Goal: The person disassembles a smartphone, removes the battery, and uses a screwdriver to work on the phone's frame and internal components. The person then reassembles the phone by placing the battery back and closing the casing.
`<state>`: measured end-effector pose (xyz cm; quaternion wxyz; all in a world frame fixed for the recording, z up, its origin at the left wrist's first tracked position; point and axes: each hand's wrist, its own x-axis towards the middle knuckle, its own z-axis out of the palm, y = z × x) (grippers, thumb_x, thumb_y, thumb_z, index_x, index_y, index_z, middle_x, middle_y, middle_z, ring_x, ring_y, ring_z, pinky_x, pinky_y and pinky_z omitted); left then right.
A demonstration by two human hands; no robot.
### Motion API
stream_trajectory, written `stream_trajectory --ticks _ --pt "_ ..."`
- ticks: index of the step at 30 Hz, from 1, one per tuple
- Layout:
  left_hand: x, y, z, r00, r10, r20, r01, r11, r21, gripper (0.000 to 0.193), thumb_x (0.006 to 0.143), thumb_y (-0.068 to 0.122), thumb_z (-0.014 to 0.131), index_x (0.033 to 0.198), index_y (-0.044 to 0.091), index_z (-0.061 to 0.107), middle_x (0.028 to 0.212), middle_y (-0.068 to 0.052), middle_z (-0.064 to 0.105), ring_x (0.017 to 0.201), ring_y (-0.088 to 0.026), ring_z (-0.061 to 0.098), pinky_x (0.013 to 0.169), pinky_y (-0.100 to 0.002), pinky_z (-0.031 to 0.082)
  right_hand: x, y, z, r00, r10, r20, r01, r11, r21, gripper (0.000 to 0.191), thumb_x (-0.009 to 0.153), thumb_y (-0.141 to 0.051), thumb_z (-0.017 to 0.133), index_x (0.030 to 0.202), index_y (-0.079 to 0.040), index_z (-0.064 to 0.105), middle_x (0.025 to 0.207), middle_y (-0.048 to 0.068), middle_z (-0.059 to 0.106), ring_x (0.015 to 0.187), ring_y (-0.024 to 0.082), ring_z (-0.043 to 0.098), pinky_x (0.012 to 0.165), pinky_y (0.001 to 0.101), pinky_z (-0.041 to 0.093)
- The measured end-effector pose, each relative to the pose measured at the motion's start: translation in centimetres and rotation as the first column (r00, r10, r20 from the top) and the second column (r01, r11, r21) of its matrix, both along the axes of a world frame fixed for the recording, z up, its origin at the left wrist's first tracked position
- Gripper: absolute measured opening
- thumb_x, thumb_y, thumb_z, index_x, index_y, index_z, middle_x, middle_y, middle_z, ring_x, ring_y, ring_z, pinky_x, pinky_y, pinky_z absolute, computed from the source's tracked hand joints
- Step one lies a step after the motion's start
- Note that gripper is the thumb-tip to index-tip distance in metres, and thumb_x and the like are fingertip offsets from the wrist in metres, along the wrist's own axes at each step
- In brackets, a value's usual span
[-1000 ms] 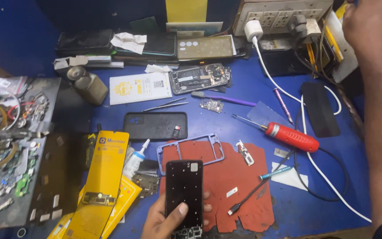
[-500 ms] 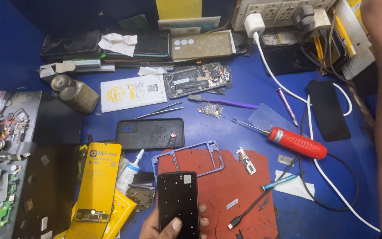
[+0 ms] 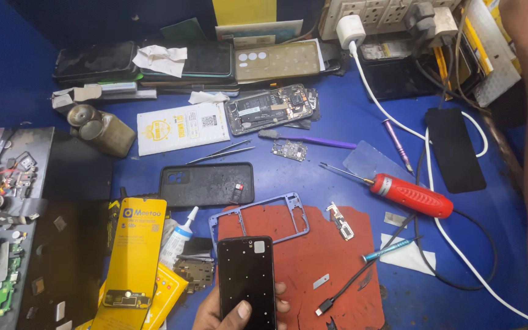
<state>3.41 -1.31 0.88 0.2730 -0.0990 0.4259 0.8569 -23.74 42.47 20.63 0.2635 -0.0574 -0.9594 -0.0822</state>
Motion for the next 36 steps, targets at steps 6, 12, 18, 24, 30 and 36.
stream_trajectory --ticks 6,12,18,24,30,36 --pt "0.1 0.1 -0.4 1.000 0.011 0.001 -0.011 1.000 0.002 0.073 0.086 0.023 0.064 0.152 0.003 0.041 0.127 -0.030 0.071 0.105 -0.036 0.076 0.084 -0.052 0.069 -2.3 2.6 -2.5 1.000 -0.017 0.023 0.018 1.000 -0.006 0.010 0.096 -0.007 0.071 0.100 0.002 0.074 0.081 0.018 0.067 0.071 0.029 0.064 0.064 0.0393 0.050" --pt "-0.1 -0.1 0.3 0.998 -0.028 -0.063 0.031 0.998 0.048 0.067 0.091 0.022 0.060 0.150 -0.001 0.040 0.127 -0.032 0.069 0.102 -0.038 0.076 0.084 -0.051 0.067 -3.1 4.1 -2.8 0.999 0.030 -0.016 -0.031 1.000 -0.006 0.010 0.097 -0.007 0.072 0.099 0.002 0.075 0.080 0.018 0.067 0.071 0.027 0.063 0.063 0.0381 0.049" --pt "1.4 -0.1 2.3 0.991 0.097 -0.088 -0.089 0.993 0.083 0.072 0.089 0.018 0.062 0.156 0.008 0.036 0.131 -0.028 0.067 0.111 -0.035 0.073 0.090 -0.049 0.062 9.1 -4.7 -4.5 0.867 0.497 -0.044 -0.489 0.828 -0.273 0.009 0.098 -0.007 0.073 0.099 0.002 0.076 0.079 0.017 0.066 0.071 0.026 0.063 0.063 0.0369 0.048" --pt "3.4 0.9 3.2 0.950 0.176 -0.257 -0.151 0.982 0.112 0.054 0.103 0.015 0.056 0.151 -0.003 0.042 0.144 -0.020 0.062 0.133 -0.024 0.063 0.113 -0.037 0.050 26.5 -14.9 -10.5 0.631 0.761 0.150 -0.350 0.452 -0.821 0.030 0.088 -0.019 0.077 0.117 -0.016 0.076 0.103 0.002 0.082 0.089 0.012 0.076 0.078 0.0244 0.063" --pt "5.5 2.7 4.7 0.948 0.177 -0.263 -0.104 0.957 0.272 0.052 0.106 0.016 0.054 0.152 -0.002 0.040 0.149 -0.016 0.057 0.127 -0.019 0.061 0.108 -0.037 0.051 32.1 -21.2 -15.6 0.623 0.778 0.080 0.311 -0.152 -0.938 0.069 0.085 -0.004 0.071 0.150 -0.004 0.048 0.121 0.013 0.075 0.106 0.019 0.073 0.088 0.0349 0.062" --pt "5.5 0.7 5.9 0.910 0.274 -0.312 -0.219 0.955 0.199 0.065 0.099 0.009 0.056 0.159 0.006 0.030 0.145 -0.018 0.053 0.118 -0.020 0.061 0.099 -0.040 0.054 34.4 -22.8 -16.5 0.627 0.774 -0.092 0.397 -0.419 -0.816 0.061 0.091 0.000 0.064 0.149 0.003 0.045 0.119 0.017 0.072 0.103 0.021 0.071 0.083 0.0378 0.061"
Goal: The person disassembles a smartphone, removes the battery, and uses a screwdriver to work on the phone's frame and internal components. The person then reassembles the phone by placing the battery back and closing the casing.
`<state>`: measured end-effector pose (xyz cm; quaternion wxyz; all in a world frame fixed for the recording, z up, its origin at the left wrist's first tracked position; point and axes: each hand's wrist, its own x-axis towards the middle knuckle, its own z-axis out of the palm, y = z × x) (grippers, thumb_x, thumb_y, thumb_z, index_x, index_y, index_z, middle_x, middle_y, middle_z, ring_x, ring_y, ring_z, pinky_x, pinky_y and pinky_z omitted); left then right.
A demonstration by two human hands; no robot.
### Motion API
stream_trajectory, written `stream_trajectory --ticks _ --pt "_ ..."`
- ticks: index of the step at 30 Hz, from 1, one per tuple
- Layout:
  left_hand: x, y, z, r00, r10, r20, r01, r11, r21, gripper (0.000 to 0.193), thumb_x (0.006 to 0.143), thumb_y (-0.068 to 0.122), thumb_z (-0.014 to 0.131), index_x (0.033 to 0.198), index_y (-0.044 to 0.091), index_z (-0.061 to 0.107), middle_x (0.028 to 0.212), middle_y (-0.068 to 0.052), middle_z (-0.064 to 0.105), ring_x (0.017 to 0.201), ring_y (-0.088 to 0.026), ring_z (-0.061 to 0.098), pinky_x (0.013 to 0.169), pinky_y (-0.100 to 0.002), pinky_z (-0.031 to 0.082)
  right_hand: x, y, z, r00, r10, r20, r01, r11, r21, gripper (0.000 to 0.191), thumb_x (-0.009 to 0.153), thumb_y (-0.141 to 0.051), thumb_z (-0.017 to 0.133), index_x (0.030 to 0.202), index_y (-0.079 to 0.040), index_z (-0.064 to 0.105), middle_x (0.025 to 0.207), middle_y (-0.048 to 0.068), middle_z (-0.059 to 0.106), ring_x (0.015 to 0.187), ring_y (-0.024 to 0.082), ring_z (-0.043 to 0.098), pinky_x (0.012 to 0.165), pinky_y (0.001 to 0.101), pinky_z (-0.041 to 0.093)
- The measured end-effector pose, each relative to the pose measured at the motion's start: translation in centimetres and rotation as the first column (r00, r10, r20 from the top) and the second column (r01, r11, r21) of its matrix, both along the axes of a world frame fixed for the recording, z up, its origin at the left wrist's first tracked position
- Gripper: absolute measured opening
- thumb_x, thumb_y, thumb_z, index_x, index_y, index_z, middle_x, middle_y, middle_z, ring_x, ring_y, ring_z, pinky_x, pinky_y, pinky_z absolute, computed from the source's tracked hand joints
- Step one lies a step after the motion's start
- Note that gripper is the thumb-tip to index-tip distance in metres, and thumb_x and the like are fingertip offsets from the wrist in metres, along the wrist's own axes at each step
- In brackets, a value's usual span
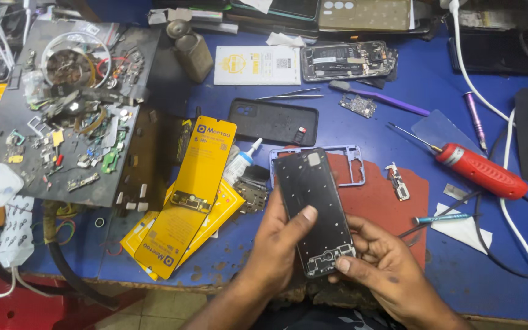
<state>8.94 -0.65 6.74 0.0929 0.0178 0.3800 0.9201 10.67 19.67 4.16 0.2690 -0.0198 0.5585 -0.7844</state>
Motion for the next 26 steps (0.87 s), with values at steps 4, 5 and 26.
stream_trajectory --ticks 4,5,26 --pt "0.2 -1.6 0.7 0.998 0.027 -0.056 -0.024 0.999 0.043 0.070 0.099 0.008 0.055 0.162 0.007 0.025 0.150 -0.019 0.052 0.127 -0.020 0.059 0.108 -0.039 0.051 0.6 -0.8 0.4 0.999 0.050 0.014 -0.050 0.999 -0.011 0.061 0.091 0.000 0.064 0.148 0.004 0.045 0.124 0.017 0.070 0.106 0.020 0.070 0.084 0.0366 0.060" --pt "0.3 -1.9 0.8 0.999 0.018 -0.051 -0.016 0.999 0.045 0.071 0.098 0.008 0.055 0.162 0.008 0.024 0.149 -0.019 0.052 0.127 -0.020 0.060 0.108 -0.039 0.051 0.8 -0.9 0.3 0.999 0.049 0.024 -0.049 0.999 -0.001 0.061 0.090 0.000 0.064 0.147 0.004 0.045 0.125 0.016 0.070 0.106 0.019 0.070 0.085 0.0367 0.060" --pt "1.0 -2.5 0.1 0.990 -0.053 -0.129 0.088 0.954 0.285 0.083 0.104 0.036 0.060 0.168 0.008 0.016 0.155 -0.027 0.047 0.137 -0.039 0.055 0.116 -0.051 0.046 1.1 0.0 1.0 0.995 0.098 0.023 -0.096 0.992 -0.087 0.062 0.091 -0.005 0.065 0.148 0.010 0.044 0.130 0.023 0.070 0.119 0.025 0.068 0.101 0.0411 0.054"
